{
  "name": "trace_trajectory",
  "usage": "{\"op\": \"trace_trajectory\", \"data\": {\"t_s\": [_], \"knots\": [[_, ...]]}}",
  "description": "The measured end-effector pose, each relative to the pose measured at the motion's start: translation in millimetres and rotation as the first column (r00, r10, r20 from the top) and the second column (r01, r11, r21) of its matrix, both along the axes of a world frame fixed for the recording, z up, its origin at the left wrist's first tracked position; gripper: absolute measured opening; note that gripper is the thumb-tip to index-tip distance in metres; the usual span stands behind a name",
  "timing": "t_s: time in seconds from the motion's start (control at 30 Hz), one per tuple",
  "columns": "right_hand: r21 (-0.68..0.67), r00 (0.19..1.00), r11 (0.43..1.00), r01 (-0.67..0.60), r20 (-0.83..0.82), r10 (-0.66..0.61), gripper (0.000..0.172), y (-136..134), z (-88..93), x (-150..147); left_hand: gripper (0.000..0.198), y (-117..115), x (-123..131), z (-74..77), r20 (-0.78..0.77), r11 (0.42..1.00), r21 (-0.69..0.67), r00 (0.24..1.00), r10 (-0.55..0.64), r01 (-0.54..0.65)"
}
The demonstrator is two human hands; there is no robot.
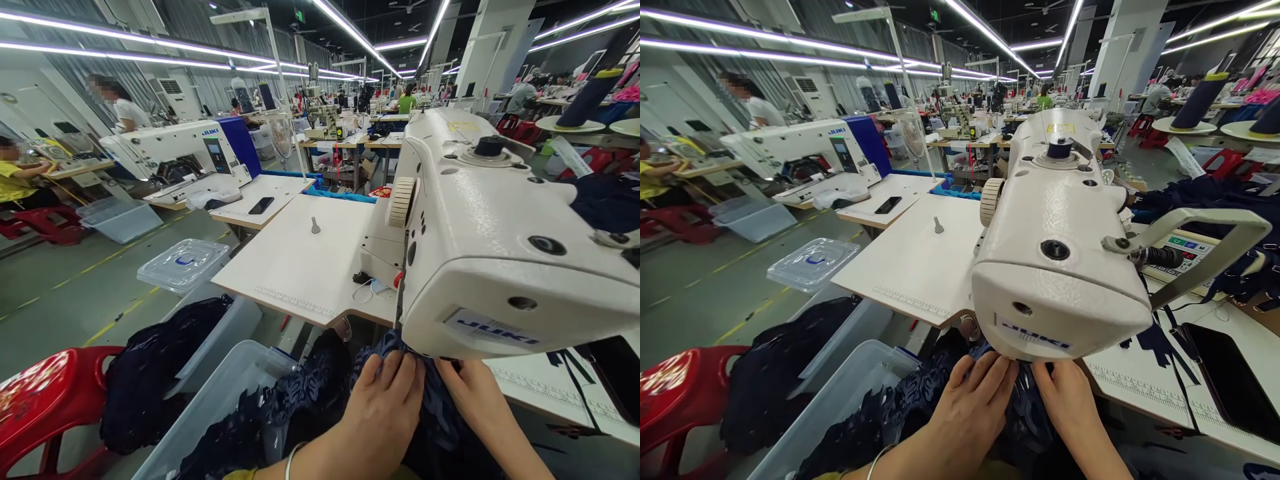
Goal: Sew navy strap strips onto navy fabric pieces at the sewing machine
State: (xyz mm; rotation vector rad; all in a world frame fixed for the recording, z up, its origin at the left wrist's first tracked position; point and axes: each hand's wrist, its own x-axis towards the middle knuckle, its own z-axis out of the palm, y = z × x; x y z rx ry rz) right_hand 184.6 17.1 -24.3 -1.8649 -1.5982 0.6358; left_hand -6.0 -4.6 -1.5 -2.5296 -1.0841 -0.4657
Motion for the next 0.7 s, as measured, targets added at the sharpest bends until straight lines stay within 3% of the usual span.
{"op": "trace_trajectory", "data": {"t_s": [0.17,0.37,0.53,0.7], "knots": [[0.083,0.999,0.996,-0.039,0.012,0.038,0.037,0.0,-1.5,0.5,0.039,2.1,-2.7,1.3,0.006,0.999,-0.047,1.000,-0.003,0.003],[0.078,0.999,0.997,-0.021,-0.035,0.024,0.034,-0.4,-4.7,1.7,0.037,2.8,-4.4,0.5,0.067,0.998,-0.065,0.998,-0.013,0.018],[0.073,0.984,0.997,-0.007,-0.176,0.020,0.033,-0.5,-8.8,4.4,0.038,4.9,-3.5,0.9,0.027,0.994,-0.106,0.999,-0.027,0.029],[0.064,0.933,0.995,0.076,-0.357,-0.048,0.043,-6.0,-16.6,1.0,0.038,7.2,-1.4,1.8,0.001,0.991,-0.126,0.999,-0.045,0.045]]}}
